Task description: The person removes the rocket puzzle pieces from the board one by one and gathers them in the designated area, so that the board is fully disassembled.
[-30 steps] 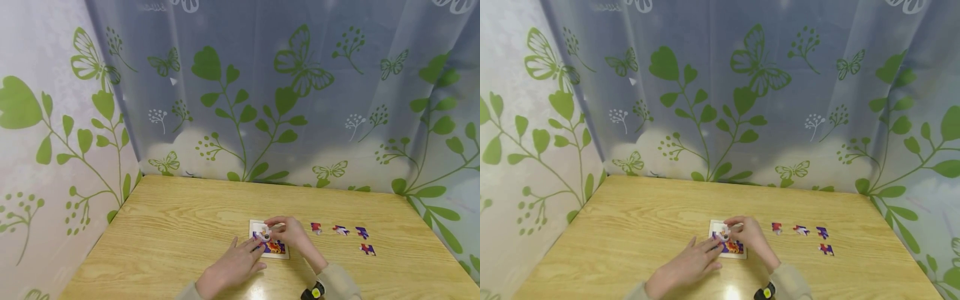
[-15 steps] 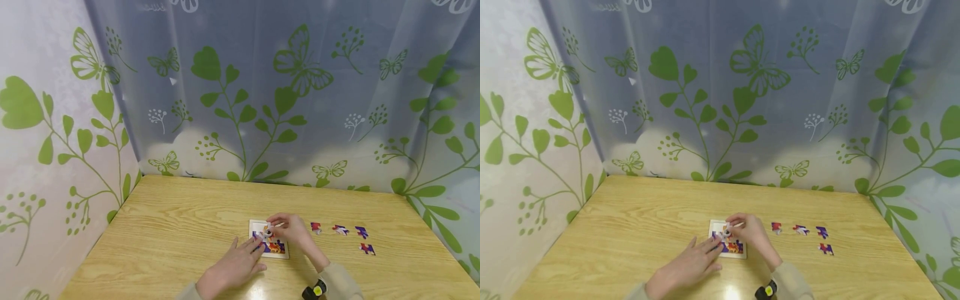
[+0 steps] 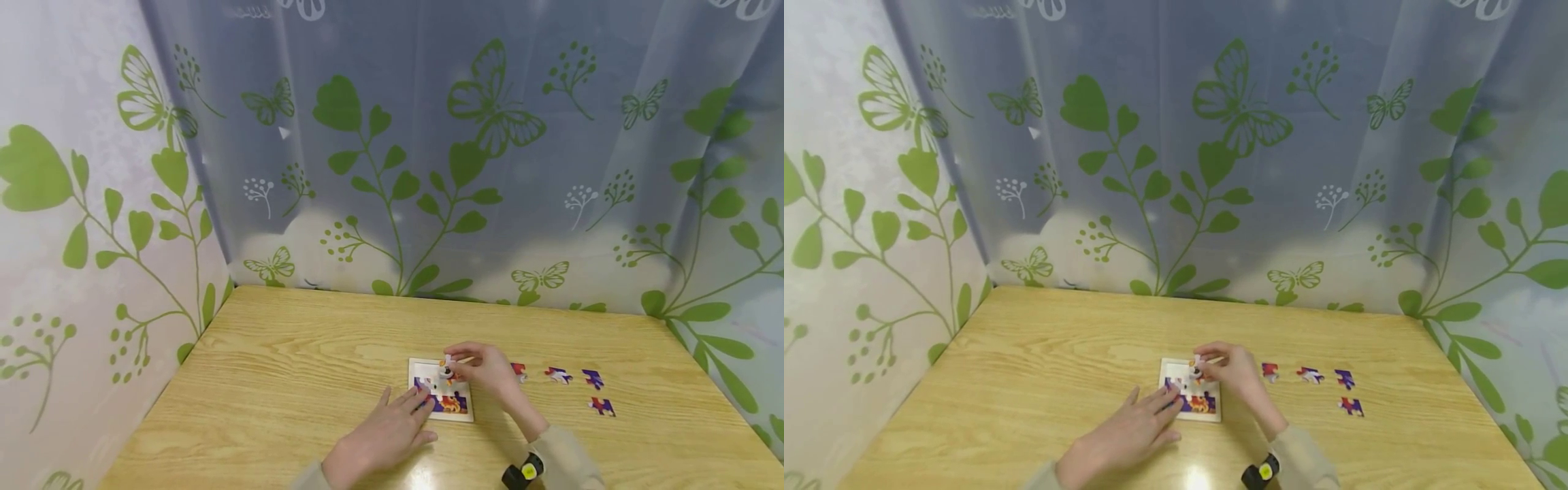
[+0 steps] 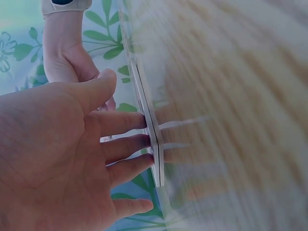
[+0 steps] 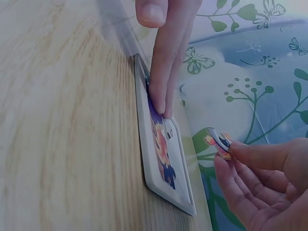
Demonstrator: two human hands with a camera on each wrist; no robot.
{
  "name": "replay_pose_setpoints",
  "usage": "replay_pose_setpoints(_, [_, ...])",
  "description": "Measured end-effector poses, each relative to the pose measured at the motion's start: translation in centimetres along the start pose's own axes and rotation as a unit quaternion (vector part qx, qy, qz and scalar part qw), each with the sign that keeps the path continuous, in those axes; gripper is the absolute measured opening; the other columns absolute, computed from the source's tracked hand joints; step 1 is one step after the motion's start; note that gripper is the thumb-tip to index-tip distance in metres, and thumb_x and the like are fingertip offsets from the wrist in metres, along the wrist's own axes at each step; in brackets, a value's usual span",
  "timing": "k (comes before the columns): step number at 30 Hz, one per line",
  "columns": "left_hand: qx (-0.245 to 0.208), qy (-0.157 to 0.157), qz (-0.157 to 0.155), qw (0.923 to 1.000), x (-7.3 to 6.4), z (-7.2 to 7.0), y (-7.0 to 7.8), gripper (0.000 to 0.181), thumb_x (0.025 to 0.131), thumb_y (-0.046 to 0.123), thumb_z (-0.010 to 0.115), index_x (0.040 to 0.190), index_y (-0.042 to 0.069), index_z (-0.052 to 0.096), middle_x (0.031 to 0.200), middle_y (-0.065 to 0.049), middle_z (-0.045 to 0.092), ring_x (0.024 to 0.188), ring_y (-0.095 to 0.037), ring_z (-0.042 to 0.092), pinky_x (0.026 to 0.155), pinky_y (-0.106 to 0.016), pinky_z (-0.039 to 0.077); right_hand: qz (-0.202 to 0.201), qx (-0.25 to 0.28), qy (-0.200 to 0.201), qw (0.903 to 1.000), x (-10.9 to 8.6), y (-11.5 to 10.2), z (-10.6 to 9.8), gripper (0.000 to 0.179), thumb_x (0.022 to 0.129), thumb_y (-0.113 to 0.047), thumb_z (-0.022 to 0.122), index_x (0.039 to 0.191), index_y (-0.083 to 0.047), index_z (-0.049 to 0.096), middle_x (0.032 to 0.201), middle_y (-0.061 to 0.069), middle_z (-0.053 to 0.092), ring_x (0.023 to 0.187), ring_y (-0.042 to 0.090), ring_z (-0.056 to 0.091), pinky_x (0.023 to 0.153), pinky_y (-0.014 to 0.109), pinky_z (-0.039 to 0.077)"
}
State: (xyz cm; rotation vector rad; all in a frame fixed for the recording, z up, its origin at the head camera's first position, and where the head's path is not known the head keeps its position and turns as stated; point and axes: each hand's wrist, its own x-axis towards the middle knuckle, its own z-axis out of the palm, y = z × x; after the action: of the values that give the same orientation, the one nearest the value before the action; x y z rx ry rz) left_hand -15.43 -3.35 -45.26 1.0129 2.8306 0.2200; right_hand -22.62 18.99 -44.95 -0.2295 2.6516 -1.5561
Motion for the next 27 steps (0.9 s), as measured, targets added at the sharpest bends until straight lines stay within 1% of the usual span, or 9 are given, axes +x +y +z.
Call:
replay_pose_setpoints(5, [0.0,0.001,0.0,1.0,-0.1,-0.1,0.1,0.06,0.106,0.05,0.042,0.154,0.014,0.045,0.163,-0.004,0.034,0.15,-0.023,0.032,0.12,-0.058,0.028,0.01,0.024,0.001,0.9997,-0.6,0.0,-0.8,0.026,0.093,-0.006,0.072,0.117,0.003,0.071,0.108,0.016,0.073,0.086,0.024,0.073,0.074,0.039,0.063])
replay_pose_setpoints(10, [0.004,0.004,0.001,1.0,-0.2,-0.1,0.2,0.061,0.105,0.051,0.041,0.153,0.013,0.045,0.163,-0.004,0.033,0.15,-0.023,0.033,0.12,-0.056,0.028,0.004,0.022,0.008,0.9997,-1.2,0.8,-2.0,0.027,0.093,-0.006,0.073,0.118,0.005,0.07,0.107,0.018,0.072,0.084,0.022,0.071,0.072,0.035,0.063])
replay_pose_setpoints(13, [0.001,0.003,0.0,1.0,-0.2,-0.1,0.2,0.062,0.105,0.051,0.04,0.154,0.013,0.044,0.163,-0.005,0.033,0.15,-0.023,0.032,0.12,-0.056,0.027,0.009,0.024,0.01,0.9996,-1.7,1.4,-2.9,0.028,0.093,-0.007,0.073,0.119,0.004,0.07,0.107,0.017,0.072,0.082,0.02,0.071,0.072,0.033,0.062])
replay_pose_setpoints(18, [-0.006,0.002,0.002,1.0,-0.2,-0.2,0.2,0.061,0.105,0.05,0.041,0.153,0.012,0.045,0.163,-0.005,0.033,0.15,-0.024,0.032,0.12,-0.057,0.028,0.025,0.025,0.013,0.9993,-2.6,2.3,-4.4,0.031,0.093,-0.008,0.073,0.121,0.006,0.069,0.107,0.016,0.072,0.085,0.019,0.071,0.072,0.032,0.062])
replay_pose_setpoints(23, [-0.008,0.001,0.003,1.0,-0.2,-0.2,0.1,0.06,0.105,0.049,0.042,0.153,0.012,0.045,0.163,-0.005,0.033,0.15,-0.024,0.032,0.12,-0.057,0.028,0.036,0.02,0.022,0.9989,-3.7,3.2,-6.3,0.035,0.094,-0.01,0.073,0.124,0.006,0.067,0.108,0.017,0.071,0.087,0.018,0.071,0.073,0.033,0.063])
replay_pose_setpoints(27, [-0.006,0.003,0.003,1.0,-0.2,-0.1,0.1,0.061,0.105,0.05,0.041,0.153,0.012,0.045,0.163,-0.005,0.033,0.15,-0.024,0.032,0.12,-0.057,0.028,0.05,0.022,0.018,0.9983,-4.6,3.8,-8.0,0.04,0.095,-0.014,0.072,0.129,0.007,0.064,0.113,0.019,0.07,0.087,0.017,0.071,0.076,0.035,0.062])
